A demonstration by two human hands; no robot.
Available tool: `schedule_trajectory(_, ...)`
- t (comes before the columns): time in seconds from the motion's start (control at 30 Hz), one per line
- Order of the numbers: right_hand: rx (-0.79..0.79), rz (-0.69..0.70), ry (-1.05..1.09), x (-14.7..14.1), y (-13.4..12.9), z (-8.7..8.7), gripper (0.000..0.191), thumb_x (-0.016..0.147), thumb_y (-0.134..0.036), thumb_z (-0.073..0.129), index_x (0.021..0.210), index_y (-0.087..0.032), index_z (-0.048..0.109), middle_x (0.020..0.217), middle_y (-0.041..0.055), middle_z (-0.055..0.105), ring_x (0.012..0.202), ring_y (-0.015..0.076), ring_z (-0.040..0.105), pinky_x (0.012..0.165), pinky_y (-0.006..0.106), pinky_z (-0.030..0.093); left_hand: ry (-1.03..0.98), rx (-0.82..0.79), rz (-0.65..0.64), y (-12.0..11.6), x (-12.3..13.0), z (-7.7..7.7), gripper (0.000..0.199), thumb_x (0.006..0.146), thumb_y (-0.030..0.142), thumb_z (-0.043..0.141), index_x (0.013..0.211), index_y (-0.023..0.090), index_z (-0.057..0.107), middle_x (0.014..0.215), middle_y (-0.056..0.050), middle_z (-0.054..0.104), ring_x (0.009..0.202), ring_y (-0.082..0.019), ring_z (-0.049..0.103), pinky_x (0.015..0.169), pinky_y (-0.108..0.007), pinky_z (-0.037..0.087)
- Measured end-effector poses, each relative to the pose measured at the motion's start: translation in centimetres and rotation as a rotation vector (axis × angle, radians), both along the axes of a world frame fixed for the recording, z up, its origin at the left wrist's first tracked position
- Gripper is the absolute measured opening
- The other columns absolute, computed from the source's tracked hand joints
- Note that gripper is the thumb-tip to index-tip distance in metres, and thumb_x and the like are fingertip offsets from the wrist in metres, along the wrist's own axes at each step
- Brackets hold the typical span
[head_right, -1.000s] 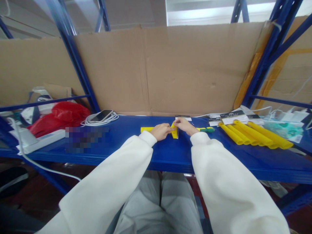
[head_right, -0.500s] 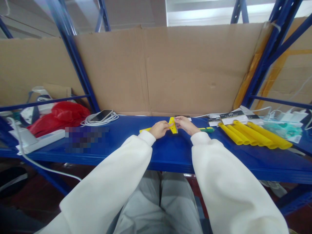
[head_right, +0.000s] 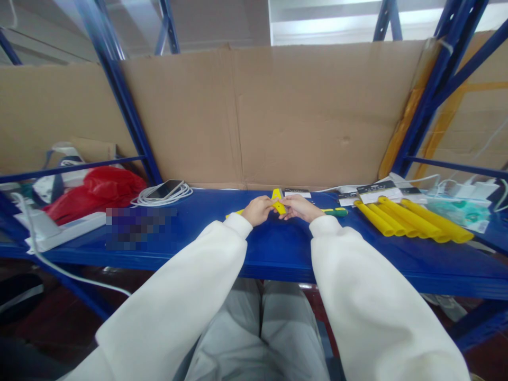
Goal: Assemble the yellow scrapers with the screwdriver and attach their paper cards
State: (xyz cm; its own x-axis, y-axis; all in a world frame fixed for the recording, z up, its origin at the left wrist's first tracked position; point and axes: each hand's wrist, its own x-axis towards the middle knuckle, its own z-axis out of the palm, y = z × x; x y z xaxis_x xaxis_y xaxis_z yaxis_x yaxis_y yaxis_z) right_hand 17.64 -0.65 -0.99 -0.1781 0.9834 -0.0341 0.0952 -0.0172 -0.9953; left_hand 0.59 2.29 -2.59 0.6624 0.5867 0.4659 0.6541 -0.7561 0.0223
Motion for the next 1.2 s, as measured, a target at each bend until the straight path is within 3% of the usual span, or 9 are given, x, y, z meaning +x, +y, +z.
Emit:
schedule_trajectory(0.4, 0.045, -0.116, -0.051, -1.3, -0.4, 0.2, 0.016, 0.092, -0.009, 0.051, 0.081, -0.011, 0.062, 0.061, 0.0069, 0.070, 0.039, 0.0100, 0.058, 0.040, 0.018, 0.045, -0.039, -0.172, 0.187, -1.7, 0.2, 0.4, 0.054, 0.094, 0.018, 0.048, 0.147, 0.016, 0.042, 0.122, -0.017, 0.064, 0.114, -0.027, 0.062, 0.094, -0.034, 0.048)
schedule_trajectory(0.6, 0.039, -0.092, -0.027, -0.4, 0.1, 0.3, 0.018, 0.094, -0.023, 0.054, 0.081, -0.013, 0.061, 0.062, 0.0061, 0.069, 0.042, 0.0107, 0.059, 0.042, 0.019, 0.046, -0.090, -0.204, 0.233, -2.2, 0.0, 0.9, 0.054, 0.090, 0.015, 0.051, 0.143, 0.022, 0.050, 0.121, -0.014, 0.067, 0.112, -0.028, 0.064, 0.096, -0.037, 0.047)
schedule_trajectory(0.73, 0.170, -0.392, -0.179, 2.1, 1.6, 0.0, 0.018, 0.094, -0.021, 0.051, 0.086, -0.013, 0.065, 0.075, 0.0085, 0.073, 0.053, 0.0101, 0.061, 0.051, 0.019, 0.048, -0.249, -0.231, 0.229, -1.9, -0.2, 1.2, 0.047, 0.089, 0.016, 0.053, 0.135, 0.025, 0.060, 0.115, -0.012, 0.071, 0.110, -0.029, 0.065, 0.095, -0.037, 0.047)
schedule_trajectory(0.8, 0.231, -0.616, -0.444, 3.6, 2.3, -0.3, 0.018, 0.089, -0.014, 0.051, 0.088, -0.012, 0.069, 0.085, 0.0109, 0.074, 0.068, 0.0141, 0.067, 0.062, 0.022, 0.051, -0.378, -0.250, 0.213, -1.6, -0.3, 1.6, 0.042, 0.088, 0.016, 0.056, 0.129, 0.024, 0.064, 0.111, -0.011, 0.072, 0.107, -0.028, 0.066, 0.093, -0.035, 0.047)
schedule_trajectory(0.87, 0.268, -0.705, -0.735, 4.9, 2.8, -0.7, 0.021, 0.084, -0.009, 0.054, 0.090, -0.014, 0.073, 0.096, 0.0122, 0.075, 0.090, 0.0194, 0.069, 0.079, 0.027, 0.051, -0.538, -0.284, 0.160, -1.3, -0.1, 2.2, 0.033, 0.086, 0.015, 0.059, 0.116, 0.020, 0.070, 0.100, -0.009, 0.073, 0.100, -0.025, 0.067, 0.088, -0.032, 0.049)
schedule_trajectory(0.97, 0.162, -0.722, -0.997, 5.9, 3.0, -1.1, 0.023, 0.085, -0.019, 0.056, 0.095, -0.020, 0.076, 0.107, 0.0114, 0.073, 0.107, 0.0265, 0.066, 0.091, 0.037, 0.048, -0.817, -0.480, 0.080, -1.3, 0.5, 3.5, 0.008, 0.084, 0.013, 0.060, 0.081, 0.014, 0.068, 0.067, -0.001, 0.063, 0.069, -0.016, 0.063, 0.066, -0.024, 0.048)
schedule_trajectory(1.0, 0.125, -0.712, -1.051, 6.0, 2.9, -1.1, 0.023, 0.085, -0.022, 0.056, 0.097, -0.022, 0.077, 0.109, 0.0108, 0.073, 0.110, 0.0279, 0.065, 0.093, 0.040, 0.047, -0.925, -0.595, 0.059, -1.4, 0.7, 3.9, 0.012, 0.085, 0.012, 0.058, 0.073, 0.014, 0.062, 0.058, 0.002, 0.056, 0.056, -0.012, 0.056, 0.056, -0.021, 0.043)
schedule_trajectory(1.1, 0.094, -0.639, -1.170, 5.6, 2.7, -1.0, 0.026, 0.087, -0.027, 0.055, 0.102, -0.025, 0.076, 0.114, 0.0101, 0.072, 0.115, 0.0295, 0.062, 0.098, 0.046, 0.043, -1.156, -0.964, -0.020, -2.0, 1.2, 4.6, 0.023, 0.087, 0.007, 0.052, 0.067, 0.017, 0.048, 0.050, 0.008, 0.042, 0.038, -0.005, 0.035, 0.041, -0.017, 0.028)
schedule_trajectory(1.2, 0.113, -0.567, -1.271, 4.7, 2.6, -0.7, 0.029, 0.089, -0.024, 0.051, 0.105, -0.022, 0.075, 0.115, 0.0131, 0.071, 0.119, 0.0302, 0.059, 0.100, 0.047, 0.040, -1.190, -1.243, -0.011, -2.1, 1.2, 4.6, 0.025, 0.089, 0.003, 0.046, 0.069, 0.017, 0.045, 0.049, 0.008, 0.040, 0.036, -0.004, 0.032, 0.039, -0.016, 0.024)
